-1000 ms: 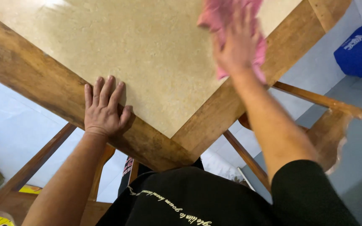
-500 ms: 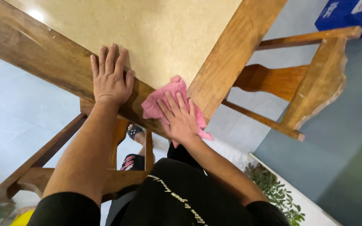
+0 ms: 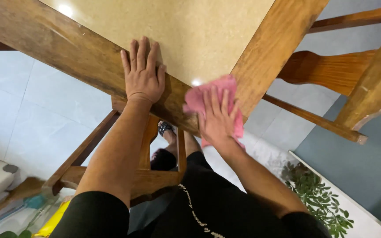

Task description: Wiping the surface of a dining table using a cloth

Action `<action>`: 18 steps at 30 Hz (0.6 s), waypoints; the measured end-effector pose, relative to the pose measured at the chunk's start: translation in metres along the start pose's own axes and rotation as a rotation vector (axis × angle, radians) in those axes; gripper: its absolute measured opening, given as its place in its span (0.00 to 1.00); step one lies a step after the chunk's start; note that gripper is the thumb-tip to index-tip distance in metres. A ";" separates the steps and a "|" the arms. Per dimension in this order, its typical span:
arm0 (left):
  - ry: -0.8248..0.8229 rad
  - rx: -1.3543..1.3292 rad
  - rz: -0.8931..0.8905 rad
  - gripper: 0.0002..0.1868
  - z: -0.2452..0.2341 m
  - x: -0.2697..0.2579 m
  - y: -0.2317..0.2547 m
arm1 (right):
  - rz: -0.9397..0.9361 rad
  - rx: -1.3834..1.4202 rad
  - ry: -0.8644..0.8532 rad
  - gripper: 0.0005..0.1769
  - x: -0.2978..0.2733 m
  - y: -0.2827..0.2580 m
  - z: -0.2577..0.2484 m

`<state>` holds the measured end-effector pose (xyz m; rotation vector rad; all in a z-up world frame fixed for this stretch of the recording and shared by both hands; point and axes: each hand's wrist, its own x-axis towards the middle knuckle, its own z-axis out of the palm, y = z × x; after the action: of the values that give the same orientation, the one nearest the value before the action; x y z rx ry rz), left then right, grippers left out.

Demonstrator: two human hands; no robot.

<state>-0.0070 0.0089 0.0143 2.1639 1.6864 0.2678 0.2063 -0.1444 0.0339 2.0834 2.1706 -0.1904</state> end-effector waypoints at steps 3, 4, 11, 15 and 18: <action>0.039 -0.006 0.014 0.34 0.005 0.007 -0.008 | 0.030 0.032 0.030 0.38 0.048 -0.037 -0.003; 0.052 -0.019 0.022 0.35 0.010 0.005 -0.012 | 0.033 0.013 0.042 0.38 0.057 -0.049 -0.005; -0.048 -0.042 0.022 0.34 0.010 0.004 -0.024 | 0.049 0.160 0.000 0.41 0.083 -0.080 -0.009; -0.123 -0.148 0.144 0.39 -0.026 -0.004 -0.057 | -0.009 0.197 -0.100 0.42 0.065 -0.061 -0.024; -0.009 -0.301 0.389 0.26 -0.047 -0.020 -0.113 | -0.052 0.009 -0.119 0.43 0.037 -0.036 -0.016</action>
<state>-0.1306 0.0212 0.0128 2.2330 1.1209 0.5760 0.1690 -0.1069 0.0435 1.9678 2.1591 -0.3207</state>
